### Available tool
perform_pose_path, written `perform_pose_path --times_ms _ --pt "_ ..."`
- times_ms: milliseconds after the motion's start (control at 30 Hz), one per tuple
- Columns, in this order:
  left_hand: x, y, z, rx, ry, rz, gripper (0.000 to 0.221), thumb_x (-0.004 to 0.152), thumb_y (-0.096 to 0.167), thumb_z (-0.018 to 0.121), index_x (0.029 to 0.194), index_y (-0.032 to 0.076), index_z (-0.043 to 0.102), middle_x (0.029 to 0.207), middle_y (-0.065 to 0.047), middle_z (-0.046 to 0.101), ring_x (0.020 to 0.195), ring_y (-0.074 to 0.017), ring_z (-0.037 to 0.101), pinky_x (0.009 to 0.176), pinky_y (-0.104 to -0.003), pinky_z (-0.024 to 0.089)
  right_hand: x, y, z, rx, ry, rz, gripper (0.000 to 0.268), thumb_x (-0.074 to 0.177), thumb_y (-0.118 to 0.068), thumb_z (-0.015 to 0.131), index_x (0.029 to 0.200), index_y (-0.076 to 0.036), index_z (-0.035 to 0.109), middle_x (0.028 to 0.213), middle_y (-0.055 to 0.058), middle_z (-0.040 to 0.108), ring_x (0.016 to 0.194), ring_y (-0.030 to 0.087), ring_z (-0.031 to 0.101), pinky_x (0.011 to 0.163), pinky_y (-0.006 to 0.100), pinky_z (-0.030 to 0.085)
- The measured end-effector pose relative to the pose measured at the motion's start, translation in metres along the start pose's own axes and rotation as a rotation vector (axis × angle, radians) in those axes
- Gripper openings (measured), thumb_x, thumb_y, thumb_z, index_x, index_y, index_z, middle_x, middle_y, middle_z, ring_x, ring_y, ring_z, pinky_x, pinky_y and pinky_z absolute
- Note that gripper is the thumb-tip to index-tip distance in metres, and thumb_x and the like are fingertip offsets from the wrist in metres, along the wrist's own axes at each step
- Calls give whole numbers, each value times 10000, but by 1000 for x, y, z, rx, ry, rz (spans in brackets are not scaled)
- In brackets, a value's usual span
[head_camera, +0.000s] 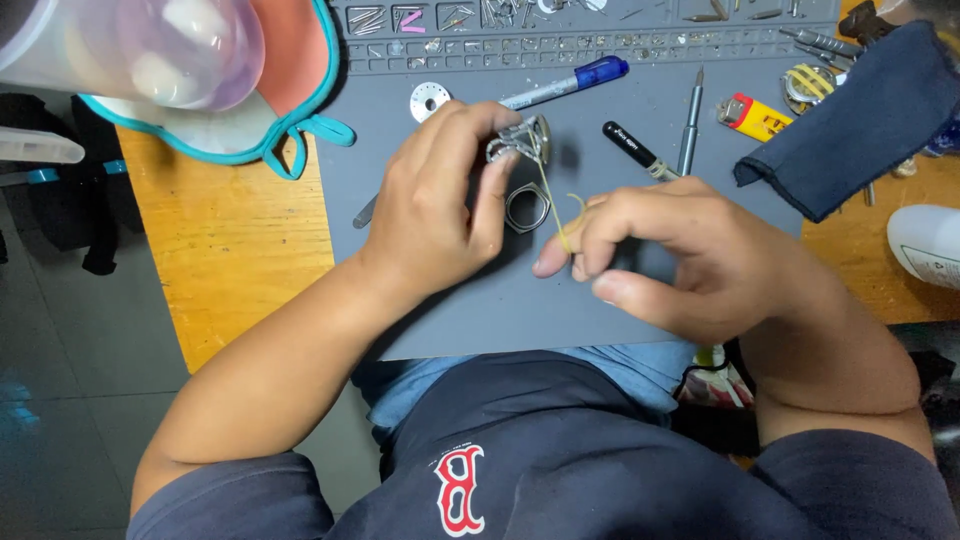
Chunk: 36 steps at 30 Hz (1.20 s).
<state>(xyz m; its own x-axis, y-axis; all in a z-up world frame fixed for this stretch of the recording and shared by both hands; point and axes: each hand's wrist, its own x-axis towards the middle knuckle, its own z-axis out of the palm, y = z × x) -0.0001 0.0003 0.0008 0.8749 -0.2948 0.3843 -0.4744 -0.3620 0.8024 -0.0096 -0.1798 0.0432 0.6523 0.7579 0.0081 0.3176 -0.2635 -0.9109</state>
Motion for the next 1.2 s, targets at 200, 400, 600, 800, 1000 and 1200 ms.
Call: perform_pose_path --times_ms 200,400,600,800,1000,1200 --pt "4 2 -5 -5 -202 275 120 838 38 360 890 -44 430 809 -149 493 681 -292 466 637 -339 394 1 6 5 168 551 71 143 804 84 357 922 36 293 1018 296 477 841 243 522 782 270 443" --pt "2 1 -3 -168 -329 192 154 850 118 325 875 -15 400 751 -130 436 652 -274 430 625 -330 367 4 5 8 88 523 112 169 817 98 369 969 39 325 998 219 502 974 254 517 853 277 431" --pt "1 5 -4 -216 -402 233 165 848 116 319 885 -14 415 777 -123 459 679 -265 449 636 -328 386 7 18 4 78 512 51 159 831 95 336 980 42 321 1099 242 432 1080 280 447 930 288 373" --pt "-2 2 -3 -275 -370 137 171 845 133 336 915 -6 407 768 -119 454 652 -248 440 618 -301 371 9 23 -12 -268 382 146 169 818 28 426 984 34 392 951 123 568 877 190 553 766 272 427" --pt "0 2 -1 -239 -170 -175 143 809 149 376 875 36 435 773 -44 493 644 -156 460 605 -252 387 3 28 -17 -444 403 130 237 801 -5 479 1035 38 478 936 141 498 804 244 463 743 325 373" --pt "-4 1 2 -226 -234 -39 123 809 116 392 874 21 437 764 -66 477 614 -166 439 574 -247 374 -11 16 -31 -385 626 48 178 904 189 394 1081 173 387 1041 275 459 930 309 462 846 341 387"
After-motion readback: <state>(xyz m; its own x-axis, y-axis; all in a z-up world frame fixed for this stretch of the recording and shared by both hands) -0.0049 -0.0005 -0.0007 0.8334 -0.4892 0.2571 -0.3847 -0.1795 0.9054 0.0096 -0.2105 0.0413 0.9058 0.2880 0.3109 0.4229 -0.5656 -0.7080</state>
